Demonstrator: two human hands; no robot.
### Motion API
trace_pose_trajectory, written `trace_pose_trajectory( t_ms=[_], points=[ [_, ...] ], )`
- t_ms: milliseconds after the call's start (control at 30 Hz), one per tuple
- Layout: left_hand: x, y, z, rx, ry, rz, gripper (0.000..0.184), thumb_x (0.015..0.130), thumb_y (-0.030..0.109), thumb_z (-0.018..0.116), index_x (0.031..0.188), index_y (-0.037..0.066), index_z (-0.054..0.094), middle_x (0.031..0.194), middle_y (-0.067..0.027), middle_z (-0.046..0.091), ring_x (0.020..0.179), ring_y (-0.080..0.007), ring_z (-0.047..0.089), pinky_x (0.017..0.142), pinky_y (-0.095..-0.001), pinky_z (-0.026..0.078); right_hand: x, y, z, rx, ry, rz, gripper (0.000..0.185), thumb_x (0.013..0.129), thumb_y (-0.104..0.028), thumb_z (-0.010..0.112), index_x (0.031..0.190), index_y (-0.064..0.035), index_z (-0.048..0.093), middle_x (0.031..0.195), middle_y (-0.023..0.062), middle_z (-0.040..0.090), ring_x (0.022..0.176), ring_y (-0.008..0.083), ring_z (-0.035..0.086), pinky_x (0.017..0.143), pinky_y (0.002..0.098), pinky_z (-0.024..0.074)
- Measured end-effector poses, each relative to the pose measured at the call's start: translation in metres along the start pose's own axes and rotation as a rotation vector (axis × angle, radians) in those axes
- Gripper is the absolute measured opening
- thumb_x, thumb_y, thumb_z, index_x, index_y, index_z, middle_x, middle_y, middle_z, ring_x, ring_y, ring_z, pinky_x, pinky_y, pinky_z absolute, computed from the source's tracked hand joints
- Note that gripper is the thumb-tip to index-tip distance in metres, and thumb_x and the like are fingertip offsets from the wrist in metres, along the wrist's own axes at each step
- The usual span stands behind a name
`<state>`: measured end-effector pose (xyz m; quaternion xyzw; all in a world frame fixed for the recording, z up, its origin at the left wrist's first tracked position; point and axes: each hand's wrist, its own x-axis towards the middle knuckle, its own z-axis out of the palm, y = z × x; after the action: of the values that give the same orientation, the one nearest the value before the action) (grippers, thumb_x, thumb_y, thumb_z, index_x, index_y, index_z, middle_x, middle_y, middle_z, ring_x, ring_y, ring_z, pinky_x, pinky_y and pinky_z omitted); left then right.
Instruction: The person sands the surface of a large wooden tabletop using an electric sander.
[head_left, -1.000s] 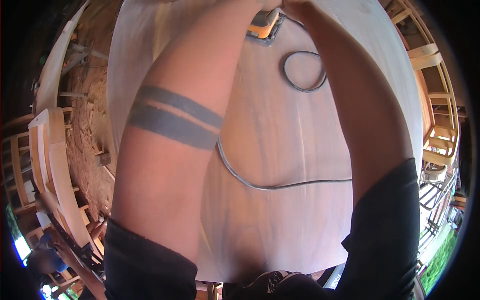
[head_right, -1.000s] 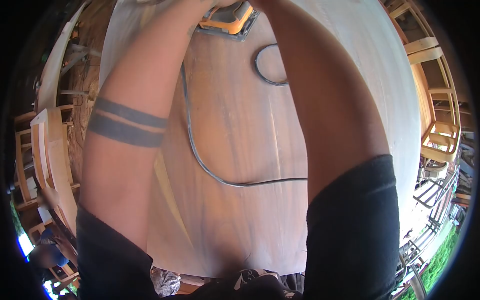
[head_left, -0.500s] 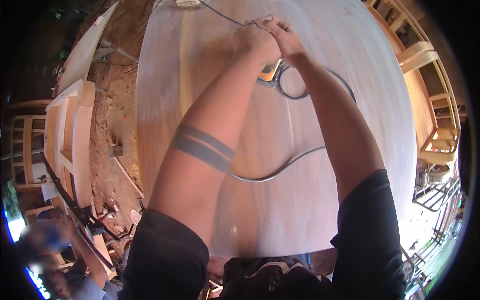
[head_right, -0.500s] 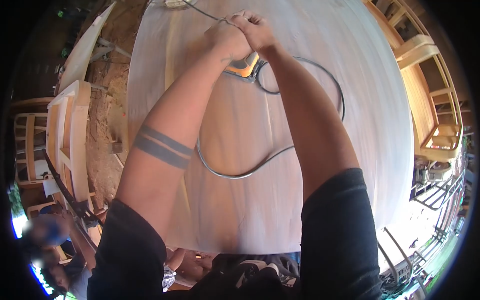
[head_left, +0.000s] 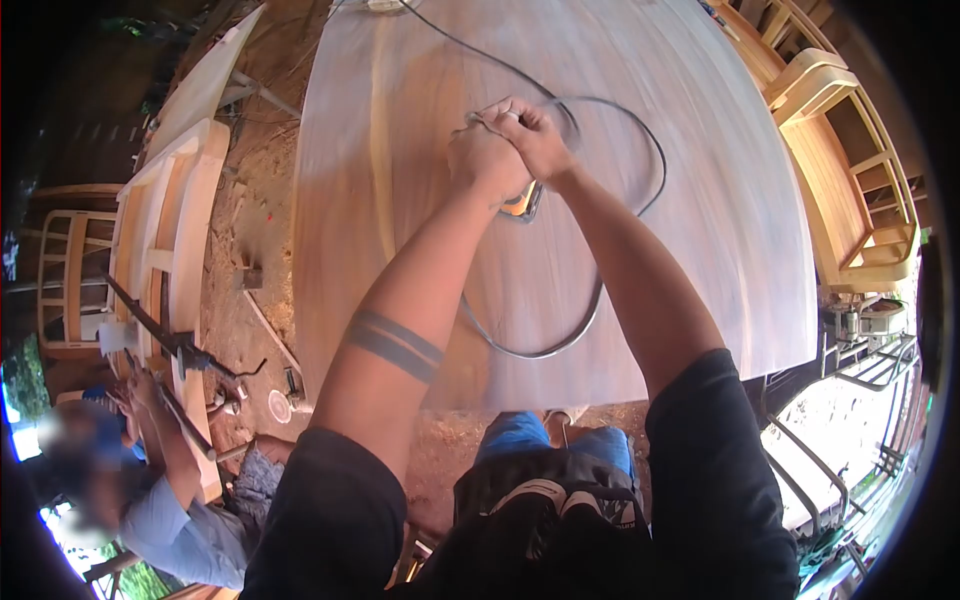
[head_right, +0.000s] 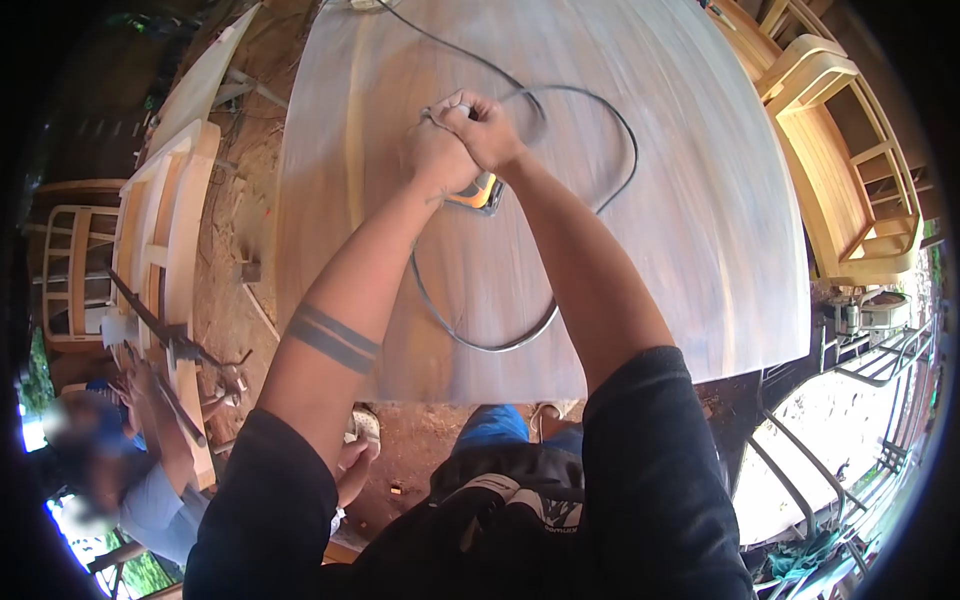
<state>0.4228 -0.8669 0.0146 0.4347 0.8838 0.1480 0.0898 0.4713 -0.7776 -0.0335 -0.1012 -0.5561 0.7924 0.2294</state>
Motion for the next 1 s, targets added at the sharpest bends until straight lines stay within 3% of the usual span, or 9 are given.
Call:
trace_pose_trajectory(
  t_ms=[200,300,400,500,533,633,767,867,1000],
  points=[
    [-0.089,0.010,-0.004,0.039,-0.101,-0.089,0.028,0.082,0.028,0.062,0.102,0.009,0.065,0.096,-0.0125,0.070,0.088,-0.0294,0.067,0.076,-0.0429,0.052,-0.082,0.000,0.032,0.010,-0.035,0.045,0.016,0.091,-0.015,0.066,0.096,-0.0003,0.066,0.101,0.0066,0.070,0.098,0.0134,0.062,0.092,0.0294,0.0478],
    [-0.131,0.012,0.007,-0.025,0.124,0.013,0.024,0.079,0.031,0.063,0.092,0.010,0.063,0.077,-0.0121,0.069,0.074,-0.0322,0.068,0.064,-0.0432,0.053,-0.121,-0.002,0.042,-0.064,-0.084,0.034,0.019,0.097,-0.018,0.060,0.106,-0.0015,0.064,0.103,0.0048,0.069,0.099,0.0114,0.061,0.091,0.0281,0.0480],
    [-0.173,0.027,0.001,-0.019,0.101,-0.029,0.021,0.078,0.027,0.064,0.089,0.010,0.061,0.080,-0.0117,0.068,0.075,-0.0327,0.067,0.063,-0.0440,0.052,-0.157,-0.004,0.052,-0.086,-0.078,0.067,0.018,0.097,-0.017,0.061,0.106,-0.0016,0.064,0.102,0.0045,0.068,0.097,0.0104,0.060,0.090,0.0273,0.0473],
    [-0.198,0.018,0.034,0.030,0.337,0.099,0.021,0.077,0.024,0.066,0.089,0.008,0.060,0.083,-0.0119,0.067,0.074,-0.0337,0.066,0.063,-0.0450,0.051,-0.192,-0.005,0.058,-0.114,-0.101,0.078,0.018,0.097,-0.016,0.062,0.108,-0.0016,0.065,0.104,0.0040,0.067,0.098,0.0094,0.059,0.091,0.0263,0.0459],
    [-0.207,0.018,0.036,0.003,0.307,0.108,0.023,0.077,0.021,0.066,0.092,0.005,0.058,0.085,-0.0138,0.066,0.074,-0.0346,0.065,0.063,-0.0461,0.050,-0.202,-0.006,0.059,-0.098,-0.101,0.082,0.018,0.098,-0.015,0.061,0.108,-0.0014,0.065,0.105,0.0041,0.067,0.099,0.0093,0.058,0.092,0.0265,0.0455],
    [-0.237,0.033,0.024,-0.086,0.030,-0.007,0.036,0.089,0.032,0.054,0.111,0.004,0.055,0.098,-0.0170,0.066,0.092,-0.0320,0.064,0.087,-0.0429,0.046,-0.234,-0.010,0.066,-0.045,-0.085,0.079,0.017,0.097,-0.012,0.062,0.109,-0.0006,0.064,0.106,0.0044,0.067,0.100,0.0088,0.058,0.092,0.0264,0.0455],
    [-0.268,0.038,0.036,-0.198,0.087,-0.048,0.028,0.096,0.027,0.052,0.106,0.001,0.055,0.095,-0.0182,0.066,0.086,-0.0344,0.067,0.074,-0.0433,0.052,-0.266,-0.007,0.067,-0.009,-0.085,0.072,0.015,0.095,-0.010,0.064,0.107,-0.0003,0.064,0.107,0.0054,0.068,0.099,0.0081,0.058,0.090,0.0268,0.0471],
    [-0.291,0.043,0.037,-0.201,0.184,-0.043,0.030,0.096,0.028,0.054,0.102,-0.001,0.057,0.094,-0.0186,0.067,0.086,-0.0341,0.069,0.071,-0.0414,0.053,-0.288,-0.007,0.074,-0.032,-0.087,0.042,0.015,0.095,-0.008,0.063,0.108,-0.0015,0.063,0.111,0.0082,0.066,0.103,0.0123,0.059,0.092,0.0297,0.0473],
    [-0.307,0.023,0.025,-0.097,0.099,-0.024,0.036,0.087,0.029,0.060,0.111,0.004,0.055,0.104,-0.0178,0.064,0.096,-0.0361,0.062,0.079,-0.0481,0.048,-0.290,0.008,0.098,0.069,-0.123,0.007,0.017,0.091,-0.006,0.067,0.107,-0.0033,0.063,0.115,0.0107,0.063,0.109,0.0191,0.060,0.095,0.0338,0.0470]
  ],
)
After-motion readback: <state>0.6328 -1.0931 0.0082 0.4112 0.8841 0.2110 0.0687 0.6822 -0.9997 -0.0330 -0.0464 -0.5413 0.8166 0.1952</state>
